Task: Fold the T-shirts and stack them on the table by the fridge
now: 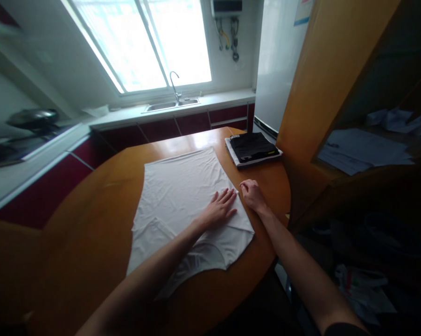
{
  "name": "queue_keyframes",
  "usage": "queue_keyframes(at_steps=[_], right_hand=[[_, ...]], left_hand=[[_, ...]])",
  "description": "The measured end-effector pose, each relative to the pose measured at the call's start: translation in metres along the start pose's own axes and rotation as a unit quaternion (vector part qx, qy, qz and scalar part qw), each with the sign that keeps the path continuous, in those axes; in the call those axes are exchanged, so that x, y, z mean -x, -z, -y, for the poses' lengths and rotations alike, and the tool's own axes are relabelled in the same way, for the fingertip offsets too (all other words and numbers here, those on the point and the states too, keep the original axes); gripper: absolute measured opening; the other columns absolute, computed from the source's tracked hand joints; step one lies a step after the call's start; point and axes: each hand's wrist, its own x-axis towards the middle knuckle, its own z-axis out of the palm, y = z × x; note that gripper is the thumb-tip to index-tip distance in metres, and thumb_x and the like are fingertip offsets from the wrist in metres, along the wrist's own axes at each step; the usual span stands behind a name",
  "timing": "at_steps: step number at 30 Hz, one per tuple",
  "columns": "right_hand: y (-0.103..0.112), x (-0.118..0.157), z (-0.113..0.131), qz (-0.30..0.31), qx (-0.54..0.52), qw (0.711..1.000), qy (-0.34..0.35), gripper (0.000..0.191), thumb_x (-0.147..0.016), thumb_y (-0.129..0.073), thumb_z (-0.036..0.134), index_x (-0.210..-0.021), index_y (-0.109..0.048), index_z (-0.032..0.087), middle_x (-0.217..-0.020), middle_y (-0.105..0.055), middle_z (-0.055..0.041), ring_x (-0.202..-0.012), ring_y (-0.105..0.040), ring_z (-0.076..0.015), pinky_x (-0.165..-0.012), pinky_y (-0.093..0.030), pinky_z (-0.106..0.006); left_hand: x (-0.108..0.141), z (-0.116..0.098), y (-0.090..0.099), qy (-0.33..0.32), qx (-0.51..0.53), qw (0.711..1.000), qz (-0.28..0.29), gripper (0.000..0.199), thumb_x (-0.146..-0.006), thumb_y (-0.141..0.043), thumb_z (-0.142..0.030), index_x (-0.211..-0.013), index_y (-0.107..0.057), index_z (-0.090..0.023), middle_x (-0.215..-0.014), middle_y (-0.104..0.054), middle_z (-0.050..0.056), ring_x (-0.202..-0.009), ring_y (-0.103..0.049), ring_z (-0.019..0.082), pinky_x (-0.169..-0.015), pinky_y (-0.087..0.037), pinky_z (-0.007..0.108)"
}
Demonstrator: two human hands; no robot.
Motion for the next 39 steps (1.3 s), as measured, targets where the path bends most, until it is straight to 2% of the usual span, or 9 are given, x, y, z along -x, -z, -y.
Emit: queue_keyframes(at_steps=[7,15,22,26,30,33,35,37,39], right_hand=[[0.001,0.0,-0.003,0.015,0.005,1.0,-0.007,0.023,-0.092,-0.047,0.029,-0.085,-0.068,0.021,-0.095,-0.071,-0.0092,-0.095,-0.06,-0.025,-0.092,-0.045,-0.039],[0.001,0.002,-0.003,0.021,0.009,1.0,-0.002,0.02,-0.089,-0.051,0.029,-0.086,-0.069,0.022,-0.096,-0.071,-0.0092,-0.097,-0.061,-0.0258,-0.094,-0.045,-0.041],[0.005,0.001,0.001,-0.029,-0.001,0.999,0.013,0.019,-0.089,-0.051,0.025,-0.086,-0.069,0.021,-0.096,-0.071,-0.0105,-0.097,-0.061,-0.0266,-0.094,-0.046,-0.043],[0.007,0.002,0.003,-0.043,-0.004,0.999,0.019,0.016,-0.09,-0.054,0.025,-0.089,-0.07,0.022,-0.1,-0.071,-0.01,-0.1,-0.061,-0.0267,-0.096,-0.046,-0.043],[0.007,0.004,0.006,-0.003,0.015,0.999,0.029,0.015,-0.089,-0.061,0.032,-0.093,-0.071,0.022,-0.105,-0.068,-0.0104,-0.105,-0.058,-0.0271,-0.099,-0.045,-0.043],[0.005,0.004,0.006,0.031,0.047,0.998,0.024,0.018,-0.086,-0.067,0.036,-0.096,-0.072,0.022,-0.111,-0.067,-0.0103,-0.109,-0.056,-0.0278,-0.099,-0.045,-0.044],[0.004,0.004,0.004,0.037,0.053,0.998,0.02,0.019,-0.086,-0.066,0.036,-0.097,-0.072,0.022,-0.111,-0.067,-0.0096,-0.108,-0.056,-0.0275,-0.099,-0.044,-0.044],[0.003,0.003,0.001,0.022,0.037,0.999,0.017,0.019,-0.089,-0.061,0.035,-0.098,-0.071,0.022,-0.108,-0.069,-0.0091,-0.105,-0.058,-0.0262,-0.099,-0.045,-0.043],[0.003,0.002,0.0,-0.004,0.015,1.0,0.009,0.022,-0.093,-0.053,0.034,-0.098,-0.07,0.02,-0.104,-0.071,-0.0092,-0.102,-0.06,-0.0251,-0.097,-0.045,-0.041]], left_hand=[[-0.004,-0.002,0.001,0.005,-0.017,1.0,-0.009,0.061,-0.102,-0.044,-0.049,-0.156,-0.035,-0.023,-0.164,-0.031,0.013,-0.154,-0.016,0.031,-0.123,-0.009,0.06],[-0.004,0.0,-0.006,0.008,-0.006,1.0,-0.022,0.061,-0.102,-0.043,-0.05,-0.155,-0.036,-0.022,-0.165,-0.028,0.013,-0.155,-0.013,0.031,-0.122,-0.01,0.061],[-0.007,0.002,0.004,0.047,0.034,0.993,-0.104,0.048,-0.104,-0.034,-0.028,-0.151,-0.042,-0.018,-0.16,-0.038,0.012,-0.153,-0.022,0.027,-0.124,-0.014,0.052],[-0.004,0.008,0.0,0.053,0.034,0.996,-0.067,0.048,-0.102,-0.043,-0.031,-0.15,-0.045,-0.025,-0.162,-0.036,0.009,-0.153,-0.02,0.03,-0.123,-0.011,0.058],[-0.001,0.012,-0.005,0.044,0.023,0.998,-0.048,0.052,-0.102,-0.045,-0.04,-0.152,-0.043,-0.026,-0.164,-0.031,0.01,-0.154,-0.015,0.033,-0.121,-0.008,0.063],[-0.003,0.01,-0.003,0.054,0.016,0.997,-0.056,0.052,-0.103,-0.04,-0.038,-0.153,-0.041,-0.024,-0.163,-0.033,0.009,-0.154,-0.019,0.03,-0.123,-0.014,0.059],[-0.006,0.009,0.001,0.085,0.015,0.993,-0.086,0.051,-0.104,-0.035,-0.033,-0.153,-0.04,-0.02,-0.161,-0.036,0.01,-0.153,-0.024,0.026,-0.124,-0.018,0.052],[-0.007,0.01,0.004,0.125,0.016,0.985,-0.119,0.051,-0.104,-0.03,-0.026,-0.153,-0.04,-0.015,-0.159,-0.04,0.012,-0.151,-0.028,0.023,-0.124,-0.022,0.045],[-0.006,0.012,0.003,0.147,0.013,0.982,-0.116,0.053,-0.101,-0.031,-0.019,-0.153,-0.04,-0.012,-0.158,-0.04,0.014,-0.151,-0.029,0.023,-0.123,-0.023,0.045]])
